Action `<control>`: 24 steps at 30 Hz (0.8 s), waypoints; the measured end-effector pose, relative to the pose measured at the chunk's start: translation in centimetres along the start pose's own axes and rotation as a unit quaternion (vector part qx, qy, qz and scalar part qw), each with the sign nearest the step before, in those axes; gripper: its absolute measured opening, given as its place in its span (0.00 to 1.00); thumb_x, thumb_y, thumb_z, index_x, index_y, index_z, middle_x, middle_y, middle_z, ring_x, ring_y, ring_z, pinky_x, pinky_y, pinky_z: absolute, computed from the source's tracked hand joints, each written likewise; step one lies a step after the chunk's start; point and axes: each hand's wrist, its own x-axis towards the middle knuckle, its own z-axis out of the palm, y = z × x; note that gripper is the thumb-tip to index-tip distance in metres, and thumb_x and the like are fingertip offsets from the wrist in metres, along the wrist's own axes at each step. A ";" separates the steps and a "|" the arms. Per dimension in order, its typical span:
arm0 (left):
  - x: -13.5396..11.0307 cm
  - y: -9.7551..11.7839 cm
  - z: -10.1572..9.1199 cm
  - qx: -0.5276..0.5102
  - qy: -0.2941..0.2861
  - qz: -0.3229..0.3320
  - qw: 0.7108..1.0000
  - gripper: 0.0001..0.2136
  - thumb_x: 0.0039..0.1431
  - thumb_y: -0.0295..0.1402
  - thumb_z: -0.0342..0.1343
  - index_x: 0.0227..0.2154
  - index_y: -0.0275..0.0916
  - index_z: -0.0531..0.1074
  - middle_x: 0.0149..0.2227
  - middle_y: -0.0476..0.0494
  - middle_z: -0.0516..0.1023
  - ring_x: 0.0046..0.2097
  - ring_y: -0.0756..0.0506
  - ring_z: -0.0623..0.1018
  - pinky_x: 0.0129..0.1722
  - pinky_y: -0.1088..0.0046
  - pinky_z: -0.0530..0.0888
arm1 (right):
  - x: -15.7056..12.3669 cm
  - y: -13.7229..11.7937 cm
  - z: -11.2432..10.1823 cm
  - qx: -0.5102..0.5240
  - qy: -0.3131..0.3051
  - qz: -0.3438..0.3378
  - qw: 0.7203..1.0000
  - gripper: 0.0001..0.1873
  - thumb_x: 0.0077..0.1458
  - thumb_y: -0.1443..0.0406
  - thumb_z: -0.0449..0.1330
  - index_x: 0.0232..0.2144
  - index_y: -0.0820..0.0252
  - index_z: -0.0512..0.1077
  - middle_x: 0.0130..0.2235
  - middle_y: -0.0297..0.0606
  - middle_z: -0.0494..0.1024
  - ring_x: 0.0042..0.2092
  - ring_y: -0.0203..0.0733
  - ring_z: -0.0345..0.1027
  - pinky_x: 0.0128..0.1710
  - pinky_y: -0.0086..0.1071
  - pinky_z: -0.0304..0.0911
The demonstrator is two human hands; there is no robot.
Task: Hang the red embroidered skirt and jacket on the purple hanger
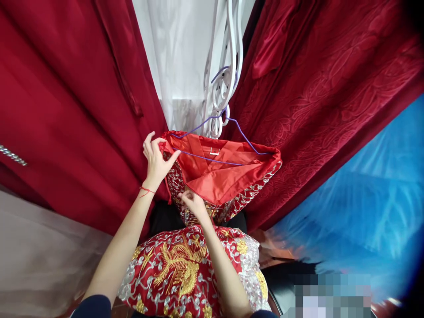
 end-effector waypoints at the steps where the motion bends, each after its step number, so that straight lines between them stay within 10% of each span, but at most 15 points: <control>1: -0.1 -0.2 0.7 -0.019 0.007 -0.012 1.000 0.32 0.52 0.47 0.65 0.54 0.39 0.59 0.64 0.23 0.57 0.67 0.30 0.60 0.62 0.49 0.63 | -0.9 -0.4 -1.6 0.006 -0.049 -0.013 0.999 0.17 0.63 0.54 0.55 0.30 0.58 0.74 0.26 0.35 0.80 0.25 0.39 0.74 0.25 0.28 0.64; 5: 0.2 -1.3 3.4 -0.111 -0.009 -0.053 0.992 0.40 0.52 0.43 0.66 0.59 0.36 0.49 0.62 0.23 0.59 0.65 0.35 0.65 0.62 0.56 0.66 | -5.3 -2.7 -8.8 0.043 -0.274 -0.077 0.958 0.17 0.57 0.51 0.62 0.37 0.58 0.77 0.28 0.35 0.80 0.29 0.39 0.73 0.29 0.29 0.64; 7: 0.6 -1.8 4.2 -0.142 -0.021 -0.074 0.987 0.34 0.56 0.41 0.62 0.58 0.36 0.51 0.60 0.26 0.63 0.62 0.39 0.70 0.61 0.62 0.67 | -6.5 -3.9 -12.0 0.047 -0.136 -0.094 0.985 0.18 0.60 0.50 0.57 0.40 0.57 0.76 0.33 0.36 0.80 0.34 0.40 0.74 0.35 0.30 0.66; 9: 1.1 -2.3 4.4 -0.154 -0.007 -0.100 0.983 0.26 0.60 0.39 0.57 0.57 0.36 0.56 0.58 0.29 0.67 0.59 0.42 0.73 0.59 0.66 0.69 | -6.3 -4.6 -14.3 0.006 0.151 -0.068 0.986 0.20 0.63 0.49 0.53 0.41 0.57 0.73 0.37 0.40 0.79 0.38 0.43 0.74 0.41 0.35 0.67; 11: 1.4 -2.8 4.2 -0.151 0.024 -0.135 0.979 0.16 0.64 0.38 0.50 0.51 0.37 0.63 0.53 0.33 0.73 0.56 0.44 0.76 0.58 0.68 0.69 | -4.8 -4.4 -15.7 -0.089 0.414 0.013 0.906 0.25 0.62 0.46 0.52 0.45 0.60 0.71 0.42 0.48 0.77 0.44 0.52 0.72 0.47 0.45 0.65; 13: 1.4 -3.1 3.8 -0.138 0.045 -0.182 0.973 0.11 0.65 0.38 0.45 0.41 0.38 0.68 0.44 0.36 0.78 0.50 0.44 0.78 0.55 0.68 0.71 | -2.5 -3.6 -16.6 -0.193 0.547 0.097 0.809 0.36 0.57 0.41 0.54 0.52 0.64 0.67 0.48 0.60 0.73 0.50 0.63 0.67 0.49 0.56 0.61; 16: 1.1 -3.3 3.2 -0.115 0.049 -0.237 0.963 0.13 0.65 0.39 0.44 0.29 0.40 0.66 0.31 0.42 0.77 0.39 0.44 0.79 0.45 0.68 0.75 | 0.4 -1.6 -18.0 -0.272 0.575 0.139 0.759 0.46 0.52 0.37 0.55 0.58 0.67 0.62 0.53 0.69 0.67 0.53 0.72 0.62 0.47 0.62 0.58; 24: 1.6 -3.0 3.1 -0.220 0.191 -0.281 0.914 0.11 0.61 0.38 0.50 0.26 0.40 0.64 0.31 0.45 0.76 0.38 0.45 0.79 0.42 0.69 0.75 | 2.0 1.9 -23.2 -0.221 0.487 0.079 0.841 0.22 0.63 0.53 0.48 0.46 0.63 0.71 0.45 0.55 0.77 0.46 0.57 0.71 0.46 0.46 0.62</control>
